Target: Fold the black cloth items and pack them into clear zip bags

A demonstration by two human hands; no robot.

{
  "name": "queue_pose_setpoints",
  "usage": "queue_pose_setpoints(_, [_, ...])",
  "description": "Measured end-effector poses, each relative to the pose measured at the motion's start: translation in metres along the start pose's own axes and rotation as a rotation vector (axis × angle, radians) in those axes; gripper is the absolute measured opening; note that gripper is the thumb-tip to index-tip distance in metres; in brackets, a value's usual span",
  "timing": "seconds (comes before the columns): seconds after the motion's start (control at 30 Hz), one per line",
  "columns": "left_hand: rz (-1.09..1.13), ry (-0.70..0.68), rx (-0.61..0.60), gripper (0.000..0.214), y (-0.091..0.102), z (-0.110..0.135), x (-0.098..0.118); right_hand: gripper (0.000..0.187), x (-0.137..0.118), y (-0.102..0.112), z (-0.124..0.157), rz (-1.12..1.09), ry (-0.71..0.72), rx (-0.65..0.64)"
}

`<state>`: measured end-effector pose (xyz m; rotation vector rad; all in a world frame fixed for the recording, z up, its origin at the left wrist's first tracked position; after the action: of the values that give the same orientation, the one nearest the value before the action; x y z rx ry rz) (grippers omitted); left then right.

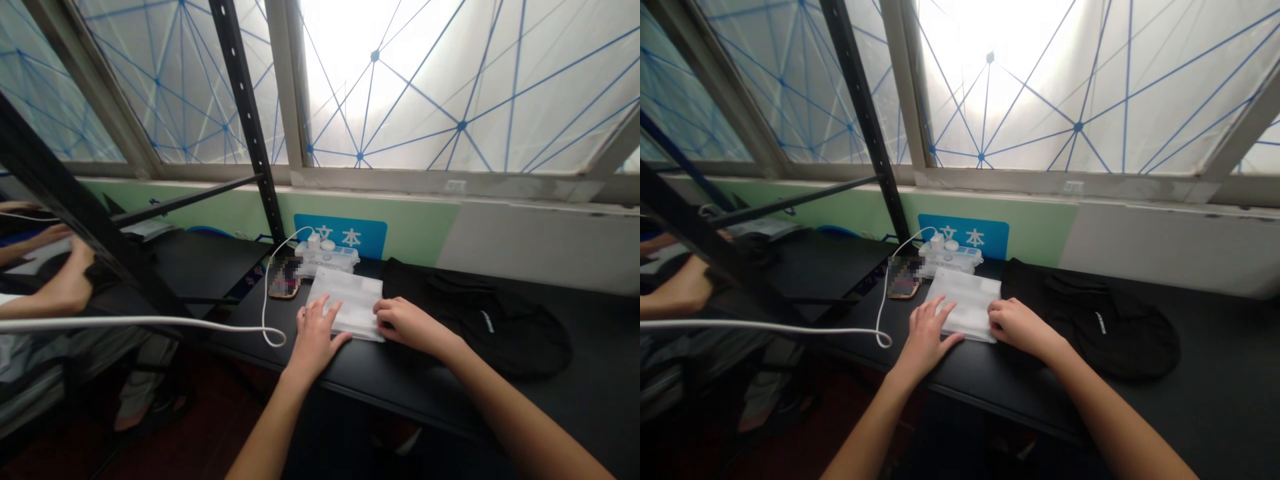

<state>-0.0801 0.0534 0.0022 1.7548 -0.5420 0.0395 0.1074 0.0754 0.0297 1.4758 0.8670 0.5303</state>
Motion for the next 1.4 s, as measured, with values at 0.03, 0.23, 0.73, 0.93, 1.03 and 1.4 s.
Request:
queue_pose_setpoints(0.03, [-0.006,-0.007,-0.046,0.054,-0.004,-0.003,-0.002,0.015,-0.001,-0.001,0.000,-0.012,0.001,-0.014])
queue_pose_setpoints(0.23, [0.028,-0.078,-0.144,0.017,-0.011,-0.011,-0.003,0.007,-0.002,0.001,0.003,-0.139,-0.071,-0.053])
queue_pose_setpoints(0.73, [0.010,-0.056,-0.274,0.016,-0.024,-0.033,-0.013,0.012,0.001,-0.018,-0.017,-0.117,-0.060,0.032])
queue_pose_setpoints(0.93, [0.028,-0.099,-0.241,0.017,-0.020,-0.031,-0.012,0.029,0.051,0.003,-0.065,-0.199,-0.354,0.151])
queue_pose_setpoints(1.03, [0.036,-0.094,-0.196,0.017,-0.016,-0.027,-0.011,0.030,0.091,0.005,-0.105,-0.288,-0.563,0.174])
queue_pose_setpoints(1.4, [0.072,-0.035,-0.184,0.018,-0.015,-0.020,-0.020,0.038,0.140,-0.027,-0.145,-0.786,-0.654,0.316])
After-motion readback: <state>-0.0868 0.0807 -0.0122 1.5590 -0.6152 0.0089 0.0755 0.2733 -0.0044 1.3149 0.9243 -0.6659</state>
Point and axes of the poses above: each hand's wrist, its own z-axis away from the middle knuckle, its own y-axis out of the back of the hand, x = y × z, the point moved 7 cm from there along -z, towards the middle knuckle, and after that the axes turned 7 degrees about -x, right-handed, at the moved point
